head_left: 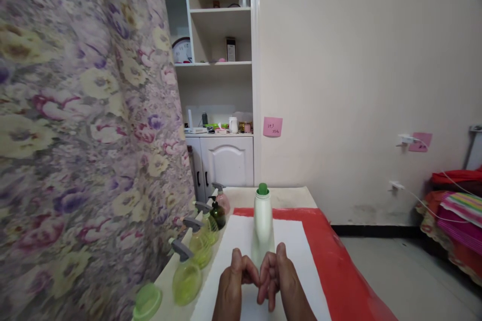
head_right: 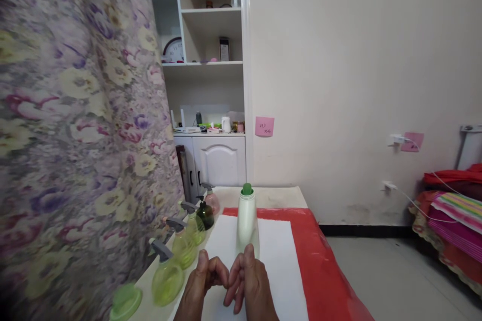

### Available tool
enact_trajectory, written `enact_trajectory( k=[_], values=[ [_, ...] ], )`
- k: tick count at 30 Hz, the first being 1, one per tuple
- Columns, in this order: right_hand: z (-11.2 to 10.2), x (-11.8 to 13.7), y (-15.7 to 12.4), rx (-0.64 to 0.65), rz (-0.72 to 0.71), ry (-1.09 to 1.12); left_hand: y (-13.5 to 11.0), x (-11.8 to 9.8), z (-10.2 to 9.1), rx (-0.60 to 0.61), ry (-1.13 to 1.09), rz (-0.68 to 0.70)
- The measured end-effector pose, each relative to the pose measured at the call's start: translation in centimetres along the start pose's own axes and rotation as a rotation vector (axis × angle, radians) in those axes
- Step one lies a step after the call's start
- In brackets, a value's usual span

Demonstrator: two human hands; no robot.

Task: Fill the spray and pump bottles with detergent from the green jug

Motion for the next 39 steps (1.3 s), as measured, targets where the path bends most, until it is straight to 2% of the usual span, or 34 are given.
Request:
enact_trajectory(
  k=[14,20,28,39],
  values=[
    [-0.5,-1.1,1.3,-0.001,-0.016,-0.015,1.1,0.3,-0.6,0.038,0.005,0.002],
    [-0.4,-1.7,1.8,0.001,0.026,-0.008,1.7,1.2,-1.1,0.061,-0.016,-0.042],
    [-1.5,-1.4,2.3,0.041,0.058,-0.038,3.0,2.1,-1.6,0.098,-0.012,-0.067],
    [-1.5,-2.8,3.8,-0.001,0.062,-0.006,4.3,3.6,-2.1,0.097,-0.008,-0.075]
  ],
)
Point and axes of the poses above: each hand's wrist, its own y-axis towards the middle knuckle, its own z-axis out of the palm, x = y × z, the point moved 1 cm from there along y, towards the middle knuckle, and after that the axes turned 1 degree about -y, right-handed, at the moved point
